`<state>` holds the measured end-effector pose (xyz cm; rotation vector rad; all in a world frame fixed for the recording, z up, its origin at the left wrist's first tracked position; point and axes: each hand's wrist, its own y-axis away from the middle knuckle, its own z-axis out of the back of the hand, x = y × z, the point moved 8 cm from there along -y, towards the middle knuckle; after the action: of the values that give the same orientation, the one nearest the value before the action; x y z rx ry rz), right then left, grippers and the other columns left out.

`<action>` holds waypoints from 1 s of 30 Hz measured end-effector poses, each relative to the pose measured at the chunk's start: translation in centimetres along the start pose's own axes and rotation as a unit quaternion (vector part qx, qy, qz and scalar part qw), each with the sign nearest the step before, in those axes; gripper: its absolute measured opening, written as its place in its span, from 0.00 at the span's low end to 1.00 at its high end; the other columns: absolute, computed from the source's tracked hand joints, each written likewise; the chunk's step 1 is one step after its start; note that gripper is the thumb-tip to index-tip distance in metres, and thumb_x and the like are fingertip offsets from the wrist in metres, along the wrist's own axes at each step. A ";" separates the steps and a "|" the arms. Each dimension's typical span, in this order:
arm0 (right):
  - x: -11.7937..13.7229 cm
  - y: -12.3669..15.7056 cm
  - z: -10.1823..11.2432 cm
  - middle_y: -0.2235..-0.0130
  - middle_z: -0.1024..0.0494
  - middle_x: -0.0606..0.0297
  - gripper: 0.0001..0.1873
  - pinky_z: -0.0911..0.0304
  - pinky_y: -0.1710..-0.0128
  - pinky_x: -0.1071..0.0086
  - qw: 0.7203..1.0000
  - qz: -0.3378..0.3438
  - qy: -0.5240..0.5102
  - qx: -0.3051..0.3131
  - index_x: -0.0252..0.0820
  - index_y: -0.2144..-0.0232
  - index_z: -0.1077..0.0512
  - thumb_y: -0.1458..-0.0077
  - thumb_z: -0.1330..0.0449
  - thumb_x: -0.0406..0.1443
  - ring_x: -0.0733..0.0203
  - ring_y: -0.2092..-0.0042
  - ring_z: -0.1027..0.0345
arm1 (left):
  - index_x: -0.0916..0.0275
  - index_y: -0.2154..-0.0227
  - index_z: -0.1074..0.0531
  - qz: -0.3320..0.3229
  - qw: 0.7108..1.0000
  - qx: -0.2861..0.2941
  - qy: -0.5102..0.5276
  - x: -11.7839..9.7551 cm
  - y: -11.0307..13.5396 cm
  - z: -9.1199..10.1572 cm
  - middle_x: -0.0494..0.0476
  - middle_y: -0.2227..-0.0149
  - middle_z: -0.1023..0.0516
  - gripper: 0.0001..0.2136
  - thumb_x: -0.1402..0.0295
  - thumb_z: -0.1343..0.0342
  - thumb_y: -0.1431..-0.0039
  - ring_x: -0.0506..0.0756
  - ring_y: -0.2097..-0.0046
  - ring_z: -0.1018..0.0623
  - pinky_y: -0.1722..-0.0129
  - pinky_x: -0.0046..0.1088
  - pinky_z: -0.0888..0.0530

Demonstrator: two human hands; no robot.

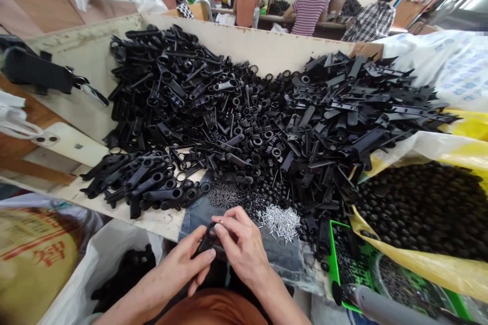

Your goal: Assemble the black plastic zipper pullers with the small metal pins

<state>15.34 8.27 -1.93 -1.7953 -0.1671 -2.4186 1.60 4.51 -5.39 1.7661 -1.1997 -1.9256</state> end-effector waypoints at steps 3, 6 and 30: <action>0.4 -0.2 -0.3 0.63 0.24 0.62 0.18 0.34 0.60 0.68 0.999 0.014 -0.004 0.038 0.43 0.52 0.19 0.31 0.46 0.42 0.60 0.61 0.28 | 0.75 0.28 0.63 0.015 0.998 0.014 0.064 -0.1 0.6 -0.4 0.41 0.81 0.33 0.54 0.49 0.38 0.44 0.47 0.80 0.40 0.78 0.23 0.45; -0.1 -0.2 -0.6 0.67 0.26 0.65 0.19 0.36 0.64 0.69 0.998 0.002 -0.015 0.061 0.43 0.50 0.19 0.31 0.44 0.45 0.61 0.65 0.31 | 0.72 0.28 0.64 0.029 0.994 0.013 0.102 0.5 0.6 -0.3 0.42 0.80 0.34 0.57 0.48 0.36 0.47 0.46 0.79 0.44 0.79 0.23 0.51; -1.9 2.1 -0.4 0.53 0.23 0.60 0.19 0.35 0.47 0.62 0.985 -0.024 0.054 0.159 0.47 0.41 0.26 0.31 0.43 0.39 0.55 0.49 0.30 | 0.70 0.39 0.44 0.030 0.978 0.157 0.134 0.4 0.8 -3.3 0.59 0.71 0.18 0.31 0.57 0.43 0.39 0.42 0.84 0.41 0.79 0.24 0.50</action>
<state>15.87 6.24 -3.80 -1.5336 -0.5576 -2.3499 4.31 2.44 -4.78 2.0368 -1.4969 -1.4649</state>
